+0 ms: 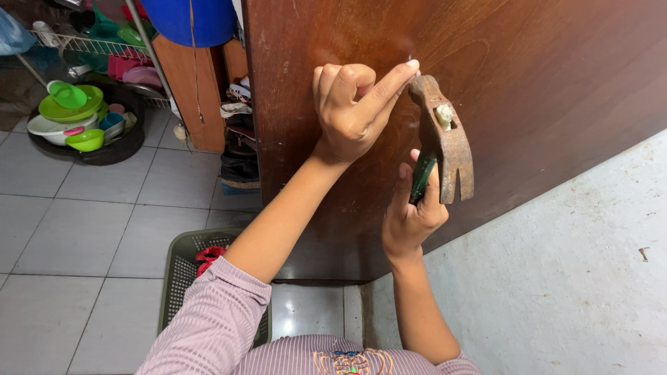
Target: The person picks up a hammer and a wooden wall hook, positions the hook against a wooden cabinet, and hammers a nail into the cabinet to mount the hook. The person then moves to a wall and positions the hook again.
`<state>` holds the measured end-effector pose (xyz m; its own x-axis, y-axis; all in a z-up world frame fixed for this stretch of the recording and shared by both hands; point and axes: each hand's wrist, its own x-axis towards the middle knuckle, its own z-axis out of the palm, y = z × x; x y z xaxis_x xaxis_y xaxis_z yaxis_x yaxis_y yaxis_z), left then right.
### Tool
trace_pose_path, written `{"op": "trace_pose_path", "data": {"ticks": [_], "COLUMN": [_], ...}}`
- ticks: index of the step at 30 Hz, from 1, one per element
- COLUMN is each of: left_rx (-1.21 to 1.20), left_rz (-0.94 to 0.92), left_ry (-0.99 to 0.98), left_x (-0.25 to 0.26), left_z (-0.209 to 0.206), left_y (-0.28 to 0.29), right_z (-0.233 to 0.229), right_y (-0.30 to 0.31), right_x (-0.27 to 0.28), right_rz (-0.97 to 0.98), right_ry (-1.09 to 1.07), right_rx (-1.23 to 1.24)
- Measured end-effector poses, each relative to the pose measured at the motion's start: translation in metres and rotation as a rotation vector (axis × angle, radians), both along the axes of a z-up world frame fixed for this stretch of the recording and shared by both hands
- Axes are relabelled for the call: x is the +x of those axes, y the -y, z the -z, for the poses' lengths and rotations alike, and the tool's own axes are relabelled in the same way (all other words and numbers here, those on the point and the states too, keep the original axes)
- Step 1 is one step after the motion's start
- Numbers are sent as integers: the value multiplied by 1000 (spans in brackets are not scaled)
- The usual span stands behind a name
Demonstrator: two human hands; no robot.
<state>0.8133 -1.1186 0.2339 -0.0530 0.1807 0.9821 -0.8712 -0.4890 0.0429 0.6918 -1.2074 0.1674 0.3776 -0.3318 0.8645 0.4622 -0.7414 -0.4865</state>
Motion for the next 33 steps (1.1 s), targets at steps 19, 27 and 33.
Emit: {"op": "trace_pose_path", "data": {"ticks": [19, 27, 33], "left_rx": [-14, -16, -11], "left_rz": [-1, -2, -6], "left_ry": [1, 0, -1], "left_x": [-1, -1, -1], "left_z": [-1, -2, -1], "left_y": [0, 0, 0], "right_z": [8, 7, 7], "right_y": [0, 1, 0], "right_x": [2, 3, 5], "right_rz": [18, 61, 72], "right_ry": [0, -91, -79], "right_rx": [36, 47, 28]}}
